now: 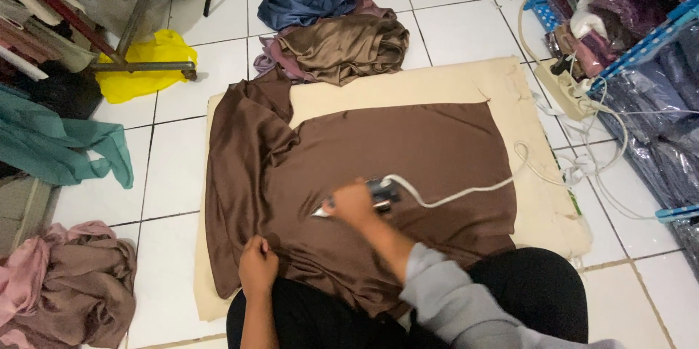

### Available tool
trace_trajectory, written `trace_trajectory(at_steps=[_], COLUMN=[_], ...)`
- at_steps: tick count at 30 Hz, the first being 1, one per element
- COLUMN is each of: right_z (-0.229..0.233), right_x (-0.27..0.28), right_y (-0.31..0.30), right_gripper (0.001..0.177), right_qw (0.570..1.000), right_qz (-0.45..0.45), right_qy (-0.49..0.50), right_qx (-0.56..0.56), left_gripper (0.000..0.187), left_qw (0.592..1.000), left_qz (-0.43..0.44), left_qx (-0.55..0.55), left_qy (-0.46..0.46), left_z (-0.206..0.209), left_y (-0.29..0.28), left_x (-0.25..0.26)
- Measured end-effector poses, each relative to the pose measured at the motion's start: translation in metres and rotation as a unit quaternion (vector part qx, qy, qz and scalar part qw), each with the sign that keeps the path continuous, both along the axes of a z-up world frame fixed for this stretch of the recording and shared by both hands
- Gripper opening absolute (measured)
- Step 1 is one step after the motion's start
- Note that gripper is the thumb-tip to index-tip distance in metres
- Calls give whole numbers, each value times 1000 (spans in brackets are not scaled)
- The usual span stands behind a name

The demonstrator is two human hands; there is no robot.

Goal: Ironing a brown piece of clothing on a padded surface on the floor.

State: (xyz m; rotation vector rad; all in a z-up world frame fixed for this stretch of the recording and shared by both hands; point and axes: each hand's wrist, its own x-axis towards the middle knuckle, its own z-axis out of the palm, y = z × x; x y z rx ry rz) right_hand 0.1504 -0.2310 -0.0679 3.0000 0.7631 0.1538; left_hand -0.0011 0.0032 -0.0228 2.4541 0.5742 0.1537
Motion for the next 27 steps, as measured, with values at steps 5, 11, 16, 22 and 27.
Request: trace_trajectory(at_steps=[5, 11, 16, 22, 27], right_z=[28, 18, 32, 34, 55], right_x=[-32, -6, 10, -2, -7], right_y=[27, -46, -163, -298, -338], right_gripper=[35, 44, 55, 53, 61], right_qw=[986, 997, 971, 968, 938], right_qz=[7, -61, -178, -247, -328], right_qy=[-75, 30, 149, -39, 91], right_qx=[147, 35, -55, -18, -68], left_gripper=[8, 9, 8, 7, 9], left_qw=[1000, 1000, 1000, 1000, 1000], left_qz=[8, 3, 4, 4, 6], left_qx=[3, 15, 3, 6, 9], left_qy=[3, -6, 15, -7, 13], left_z=[-4, -5, 2, 6, 0], left_y=[1, 3, 0, -3, 0], left_x=[-1, -3, -2, -3, -2])
